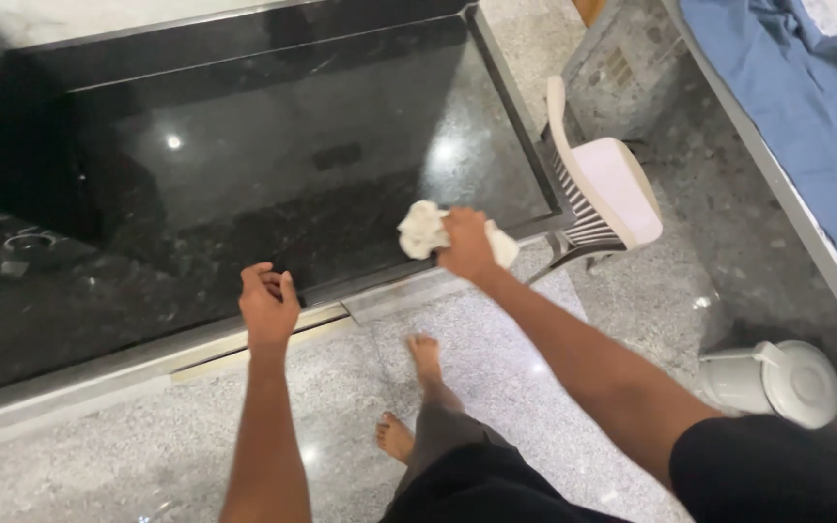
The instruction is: The person cleans a kitchen countertop and an induction cooktop with a cloth.
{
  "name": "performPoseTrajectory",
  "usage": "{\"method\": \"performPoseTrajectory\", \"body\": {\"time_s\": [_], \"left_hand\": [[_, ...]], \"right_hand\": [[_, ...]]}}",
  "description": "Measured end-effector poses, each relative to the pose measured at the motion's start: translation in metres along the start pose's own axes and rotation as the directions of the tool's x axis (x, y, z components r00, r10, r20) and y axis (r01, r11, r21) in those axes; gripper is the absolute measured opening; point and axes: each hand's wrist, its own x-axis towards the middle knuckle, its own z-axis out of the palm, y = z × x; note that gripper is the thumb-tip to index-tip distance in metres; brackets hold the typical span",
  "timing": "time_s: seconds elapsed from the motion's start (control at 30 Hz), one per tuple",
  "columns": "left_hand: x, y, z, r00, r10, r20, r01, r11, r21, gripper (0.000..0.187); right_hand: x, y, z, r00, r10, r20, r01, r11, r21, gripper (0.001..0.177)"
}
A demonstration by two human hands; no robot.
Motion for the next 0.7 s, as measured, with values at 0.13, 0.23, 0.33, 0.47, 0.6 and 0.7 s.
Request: {"method": "performPoseTrajectory", "body": {"time_s": [0.13,0.23,0.33,0.47,0.6,0.7], "left_hand": [[-0.004,-0.006,0.002,0.998,0.046,-0.037,-0.050,0.992,-0.114,0.033],[0.001,-0.019,0.009,0.999,0.022,-0.044,-0.028,0.991,-0.127,0.031],[0.006,-0.030,0.018,0.996,-0.045,-0.072,0.036,0.991,-0.128,0.029],[0.003,-0.013,0.039,0.973,0.091,-0.211,-0.058,0.985,0.160,0.023],[0.001,0.023,0.071,0.978,0.146,-0.150,-0.111,0.970,0.216,0.015],[0.012,0.048,0.105,0.971,0.237,-0.043,-0.220,0.947,0.234,0.018]], "right_hand": [[0.020,-0.094,0.030,0.992,-0.070,0.101,0.070,0.998,0.007,0.045],[0.037,-0.150,0.036,0.977,-0.120,0.179,0.119,0.993,0.019,0.047],[0.052,-0.196,0.040,0.961,-0.158,0.227,0.154,0.987,0.038,0.048],[0.047,-0.164,0.039,0.955,-0.162,0.249,0.146,0.986,0.079,0.044],[0.038,-0.102,0.008,0.967,-0.093,0.239,0.089,0.996,0.028,0.047],[0.028,-0.033,-0.003,0.989,-0.055,0.138,0.052,0.998,0.021,0.051]]}}
